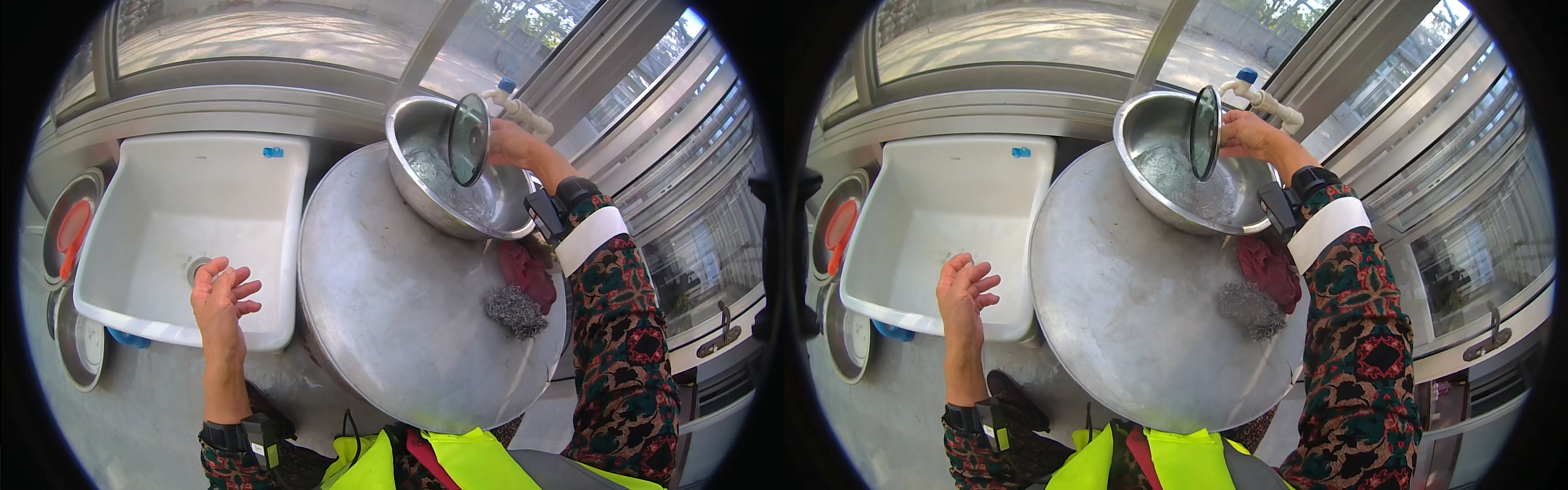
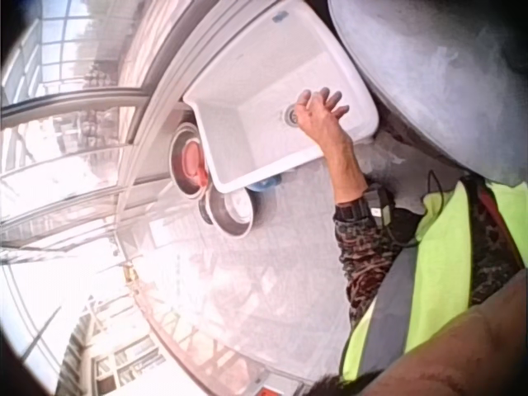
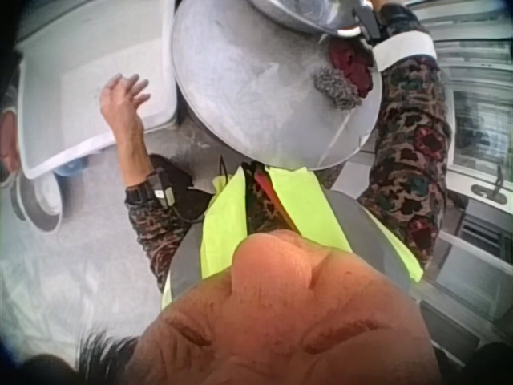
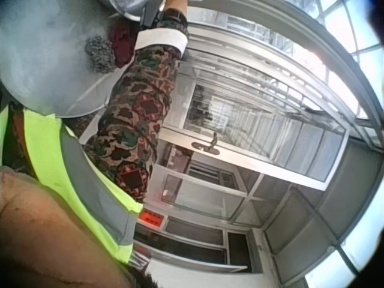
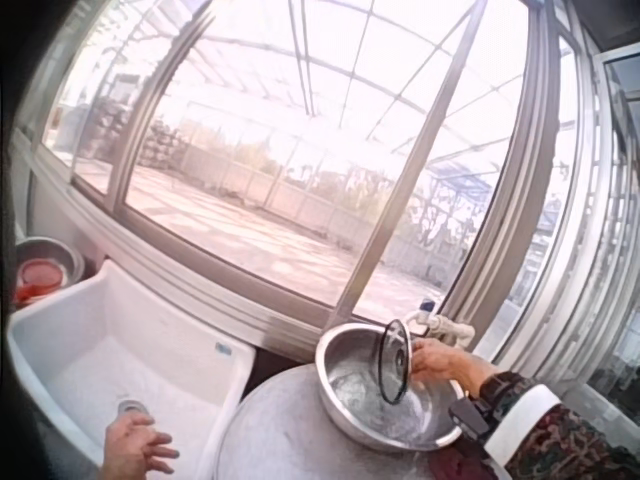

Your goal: The person scrubs a small pot with a steel wool pad, rinses it, and dries it with a cloth. They then rinse a metal bowl and a glass lid under running water. The cleaned items are placed on a nearby surface.

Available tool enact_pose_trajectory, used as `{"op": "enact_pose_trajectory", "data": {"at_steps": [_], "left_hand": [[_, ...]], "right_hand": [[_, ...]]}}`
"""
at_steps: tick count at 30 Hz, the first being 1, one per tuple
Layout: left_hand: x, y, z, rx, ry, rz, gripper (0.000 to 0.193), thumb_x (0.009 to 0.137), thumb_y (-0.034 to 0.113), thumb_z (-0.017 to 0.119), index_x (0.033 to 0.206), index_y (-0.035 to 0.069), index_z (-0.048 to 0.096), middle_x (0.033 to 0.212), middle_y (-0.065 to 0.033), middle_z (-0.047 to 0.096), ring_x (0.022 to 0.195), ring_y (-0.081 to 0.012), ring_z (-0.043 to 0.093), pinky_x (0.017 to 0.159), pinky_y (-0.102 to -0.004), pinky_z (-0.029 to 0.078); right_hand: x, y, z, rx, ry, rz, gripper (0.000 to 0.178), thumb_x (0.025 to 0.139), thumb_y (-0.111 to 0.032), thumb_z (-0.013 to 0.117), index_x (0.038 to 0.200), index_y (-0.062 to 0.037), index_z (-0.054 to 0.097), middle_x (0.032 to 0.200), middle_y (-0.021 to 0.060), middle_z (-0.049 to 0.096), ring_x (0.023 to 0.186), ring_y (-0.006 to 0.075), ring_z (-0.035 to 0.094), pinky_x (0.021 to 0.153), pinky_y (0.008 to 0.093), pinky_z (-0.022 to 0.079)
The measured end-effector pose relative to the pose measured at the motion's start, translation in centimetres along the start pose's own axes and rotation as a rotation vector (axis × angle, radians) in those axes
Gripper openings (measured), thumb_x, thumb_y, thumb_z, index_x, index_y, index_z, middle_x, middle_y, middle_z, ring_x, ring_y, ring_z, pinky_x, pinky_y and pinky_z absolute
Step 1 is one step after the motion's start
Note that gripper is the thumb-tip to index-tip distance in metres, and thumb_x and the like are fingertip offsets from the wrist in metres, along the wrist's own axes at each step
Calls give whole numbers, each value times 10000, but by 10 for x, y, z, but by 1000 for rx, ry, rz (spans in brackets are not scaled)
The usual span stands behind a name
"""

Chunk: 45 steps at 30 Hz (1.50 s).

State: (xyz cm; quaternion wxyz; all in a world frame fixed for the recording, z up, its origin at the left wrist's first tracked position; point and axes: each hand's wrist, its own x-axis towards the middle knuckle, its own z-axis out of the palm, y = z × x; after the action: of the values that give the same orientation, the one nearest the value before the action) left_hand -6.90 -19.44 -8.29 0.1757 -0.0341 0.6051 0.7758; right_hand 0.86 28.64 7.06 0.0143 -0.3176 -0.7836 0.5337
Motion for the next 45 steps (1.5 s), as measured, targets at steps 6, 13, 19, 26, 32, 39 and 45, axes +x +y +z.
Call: {"op": "enact_pose_trajectory", "data": {"at_steps": [6, 13, 19, 26, 32, 39, 45], "left_hand": [[1, 0, 0, -9, -14, -12, 337, 901, 180, 520, 1196, 22, 483, 1008, -144, 623, 819, -216, 659, 590, -281, 514], [1, 1, 0, 1, -11, -18, 332, 902, 181, 522, 1193, 26, 487, 1011, -144, 622, 814, -209, 658, 583, -276, 515], [1, 2, 0, 2, -15, -30, 337, 901, 188, 521, 1194, 24, 488, 1016, -147, 620, 811, -206, 655, 579, -276, 514], [-3, 5, 2, 52, -7, -24, 379, 895, 190, 507, 1220, -4, 474, 1038, -167, 612, 825, -218, 651, 588, -291, 511], [-4, 6, 2, 64, -6, -27, 383, 891, 191, 509, 1219, -3, 474, 1034, -171, 611, 822, -221, 651, 586, -290, 513], [2, 1, 1, 50, -20, -32, 368, 892, 189, 513, 1209, 4, 477, 1026, -165, 612, 810, -215, 653, 570, -282, 515], [4, -1, 0, 50, -36, -34, 354, 896, 188, 516, 1200, 12, 478, 1016, -155, 615, 802, -206, 654, 561, -273, 515]], "right_hand": [[10, 9, -2, 50, 35, -124, 340, 757, 8, 668, 1056, -81, 533, 900, 40, 616, 846, 164, 633, 799, 335, 549], [11, 13, 9, -219, 232, -333, 417, 683, 35, 695, 1056, -52, 529, 884, 37, 595, 826, 154, 608, 710, 291, 521], [10, 18, 25, -656, 417, -562, 394, 647, -55, 740, 978, -47, 525, 823, 53, 582, 737, 172, 561, 693, 310, 465], [4, 15, 32, -1076, 389, -905, 375, 685, -62, 719, 969, -73, 474, 969, 128, 532, 862, 342, 591, 733, 404, 496], [-2, 4, 38, -1333, 273, -865, 336, 720, -52, 644, 996, -87, 456, 959, 147, 523, 879, 371, 613, 710, 452, 517], [-8, -5, 36, -1331, 122, -835, 322, 723, -111, 670, 990, -110, 490, 942, 130, 534, 868, 358, 619, 702, 455, 522], [-10, -10, 38, -1203, 18, -917, 283, 730, -177, 677, 960, -113, 525, 909, 119, 544, 775, 353, 623, 667, 445, 517]]}}
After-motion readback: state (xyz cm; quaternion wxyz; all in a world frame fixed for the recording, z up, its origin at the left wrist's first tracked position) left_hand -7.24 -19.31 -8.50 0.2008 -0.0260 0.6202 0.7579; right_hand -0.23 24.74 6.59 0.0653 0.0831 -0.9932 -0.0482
